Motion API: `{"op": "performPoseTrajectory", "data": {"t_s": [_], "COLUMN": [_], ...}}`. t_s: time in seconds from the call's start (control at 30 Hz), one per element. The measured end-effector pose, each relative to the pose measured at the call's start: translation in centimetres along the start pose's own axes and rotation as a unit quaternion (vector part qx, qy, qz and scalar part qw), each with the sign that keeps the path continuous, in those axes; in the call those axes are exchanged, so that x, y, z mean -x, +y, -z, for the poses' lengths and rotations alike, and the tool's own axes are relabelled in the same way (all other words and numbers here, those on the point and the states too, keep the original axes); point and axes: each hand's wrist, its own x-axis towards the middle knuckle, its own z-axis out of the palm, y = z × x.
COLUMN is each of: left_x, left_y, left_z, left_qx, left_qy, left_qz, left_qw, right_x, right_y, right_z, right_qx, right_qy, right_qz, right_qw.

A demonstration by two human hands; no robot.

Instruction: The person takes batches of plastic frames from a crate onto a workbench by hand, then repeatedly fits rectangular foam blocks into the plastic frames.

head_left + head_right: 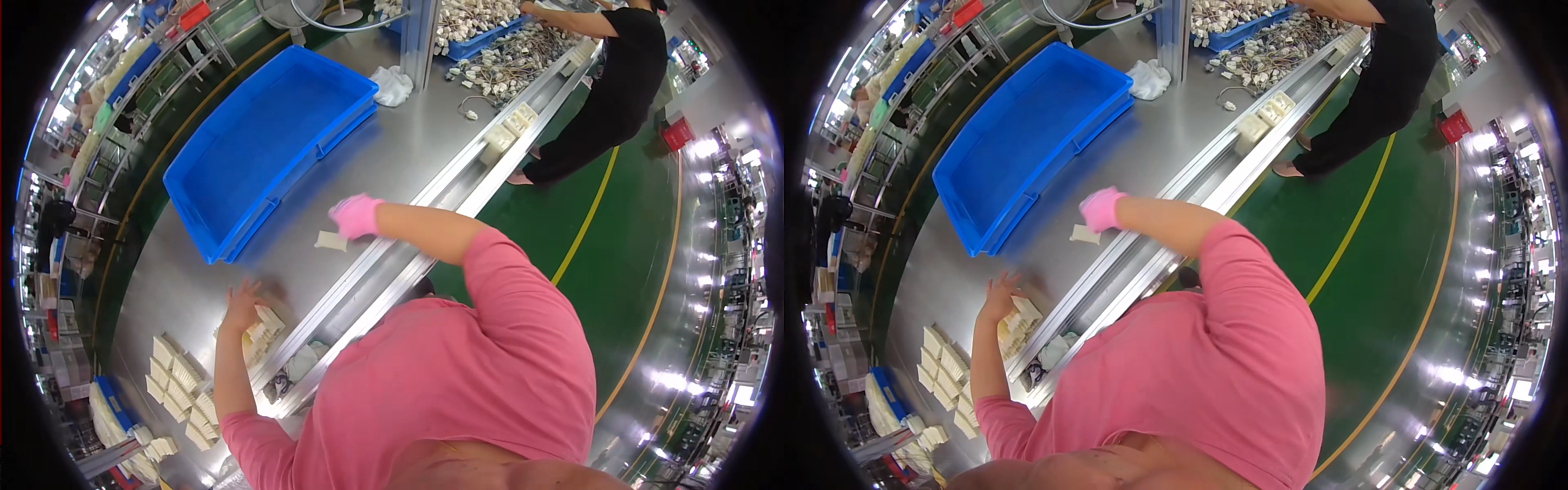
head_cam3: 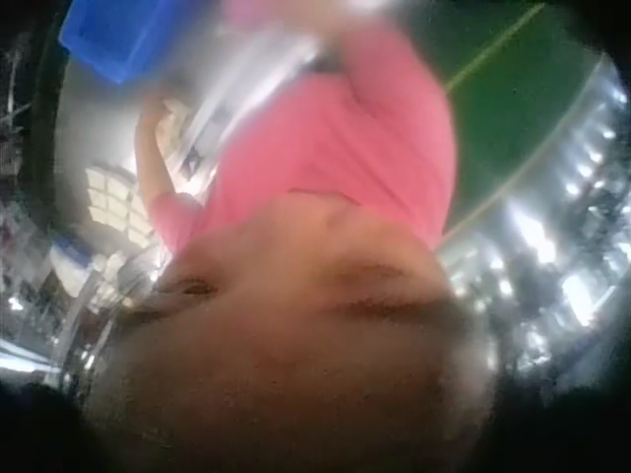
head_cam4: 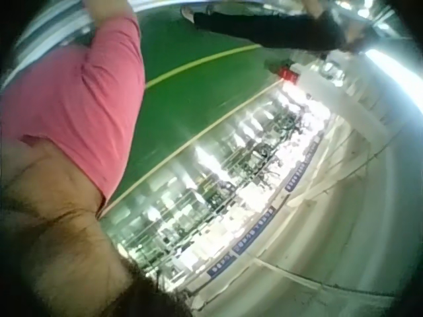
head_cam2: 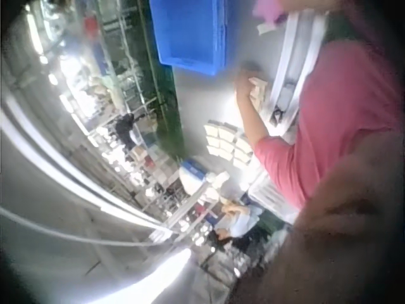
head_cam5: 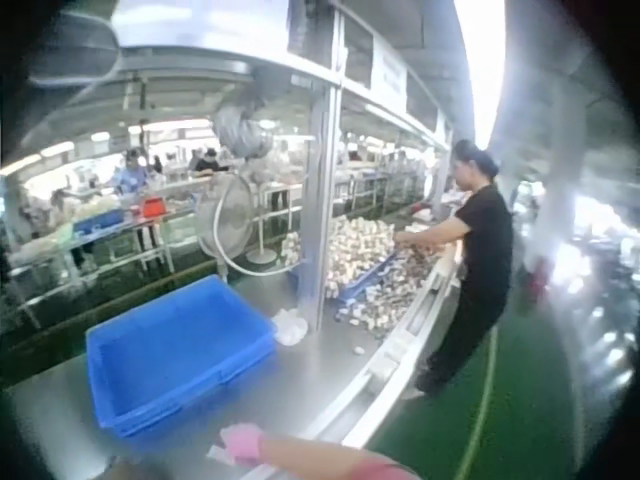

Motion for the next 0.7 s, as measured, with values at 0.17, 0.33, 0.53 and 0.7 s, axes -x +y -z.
{"op": "performPoseTrajectory", "data": {"t_s": [0.17, 0.33, 0.53, 0.7], "left_x": [0.9, 2.3, -0.7, -4.1], "left_y": [0.8, 2.6, 3.7, 11.6], "left_z": [-1.1, 1.4, 0.9, 1.9], "left_qx": [-0.065, -0.067, 0.504, 0.642], "left_qy": [-0.049, 0.094, 0.414, 0.347], "left_qz": [0.000, -0.029, 0.081, 0.065], "left_qw": [0.997, 0.993, 0.754, 0.680], "right_x": [-6.5, -6.4, -3.5, 2.6], "right_y": [-3.8, -2.9, -2.1, -4.5], "right_z": [-5.2, -5.7, -1.8, 3.6], "right_qx": [0.140, 0.109, -0.191, -0.441], "right_qy": [-0.085, -0.044, 0.051, -0.020], "right_qz": [0.065, 0.069, 0.168, 0.117], "right_qw": [0.984, 0.991, 0.966, 0.890]}}
